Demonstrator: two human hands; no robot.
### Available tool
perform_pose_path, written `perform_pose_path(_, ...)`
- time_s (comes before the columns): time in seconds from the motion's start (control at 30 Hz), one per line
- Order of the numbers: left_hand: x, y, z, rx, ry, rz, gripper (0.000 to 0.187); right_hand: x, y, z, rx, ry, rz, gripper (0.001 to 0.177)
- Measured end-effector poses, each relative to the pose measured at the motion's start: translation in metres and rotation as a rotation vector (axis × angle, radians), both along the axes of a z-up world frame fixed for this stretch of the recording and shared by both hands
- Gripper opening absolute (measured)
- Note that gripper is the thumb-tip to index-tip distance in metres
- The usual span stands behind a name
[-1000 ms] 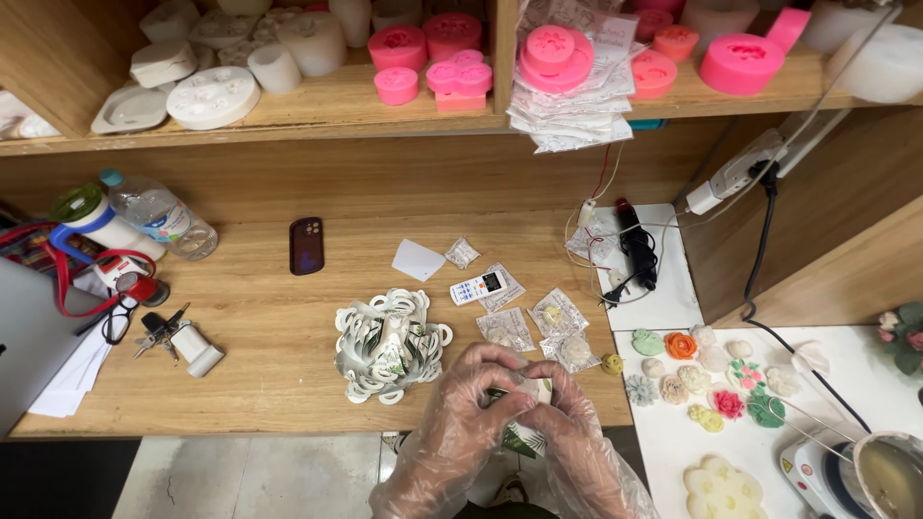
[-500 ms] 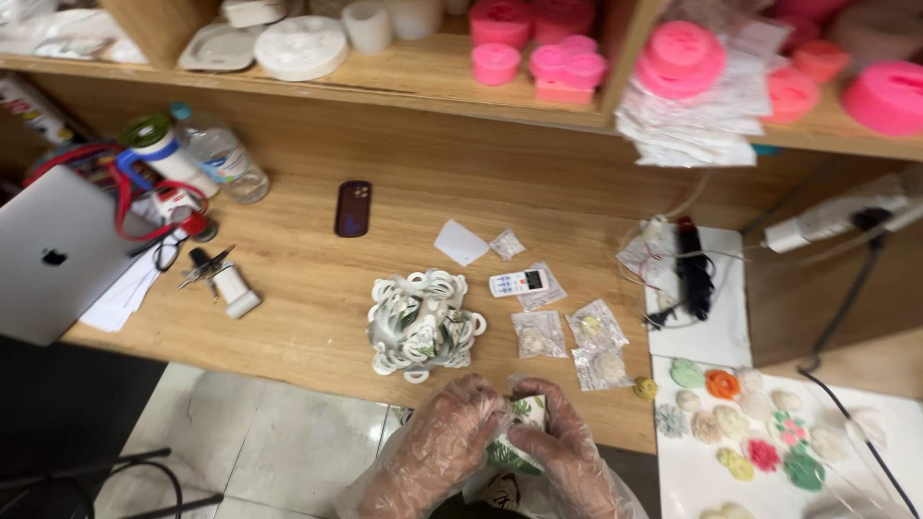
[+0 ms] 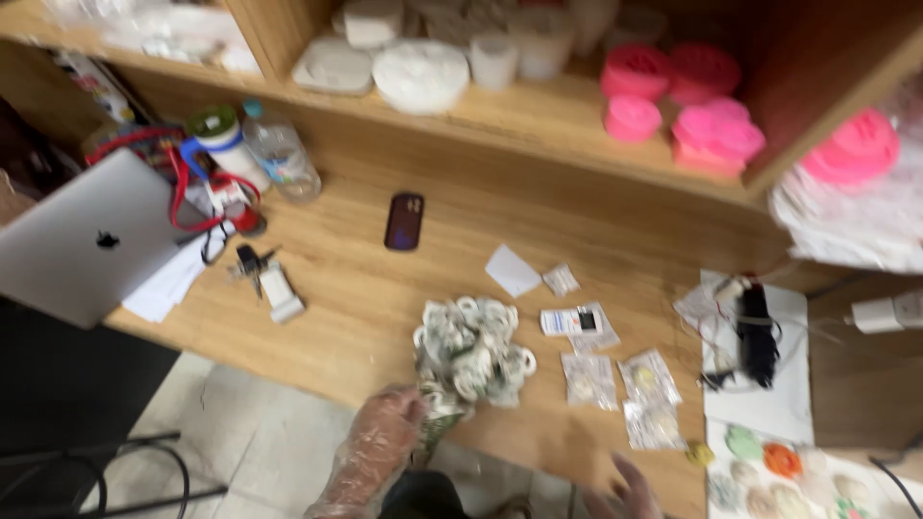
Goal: Folding decorative paper boxes and placing wrapped wax products inside for final packaging.
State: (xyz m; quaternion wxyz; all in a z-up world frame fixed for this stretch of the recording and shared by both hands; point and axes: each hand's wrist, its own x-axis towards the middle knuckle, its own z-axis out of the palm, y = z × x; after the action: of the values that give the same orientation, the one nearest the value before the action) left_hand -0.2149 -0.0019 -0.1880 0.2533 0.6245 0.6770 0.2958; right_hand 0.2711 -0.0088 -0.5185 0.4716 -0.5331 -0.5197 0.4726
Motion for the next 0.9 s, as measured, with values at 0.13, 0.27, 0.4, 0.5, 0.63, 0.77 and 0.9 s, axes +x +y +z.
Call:
perform_pose_path(0.13,-0.069,0.042,-0.020,-0.106,0.079,0.240,0.012,0.020,0.024,-0.039,0.180,-0.599,-0.072,0.076)
perform_pose_path(0.27,-0.128,0.084,-0.081,-0.185,0.004,0.300,0.010,-0.012,0.013,-0.011,0.203,-0.739,-0.010,0.066)
perform_pose_path(0.4,-0.149,0.118,-0.107,0.069,0.172,0.230,0.011,-0.116,0.046,0.134,0.002,-0.900,0.055,0.067)
perform_pose_path(0.5,-0.139,0.122,-0.071,0.092,0.270,0.219,0.014,-0.219,0.010,0.256,-0.231,-0.902,0.093,0.069)
perform_pose_path(0.63,-0.099,0.120,-0.001,-0.062,-0.471,0.222,0.025,-0.265,-0.010,0.254,-0.299,-0.806,0.150,0.059)
perform_pose_path(0.77,-0.051,0.129,-0.016,0.164,-0.029,-0.262,0.041,-0.265,-0.028,0.184,-0.398,-0.840,0.196,0.061)
perform_pose_path(0.9,-0.009,0.159,-0.013,0.422,0.186,-0.606,0.050,-0.301,-0.022,0.246,-0.446,-0.859,0.209,0.060)
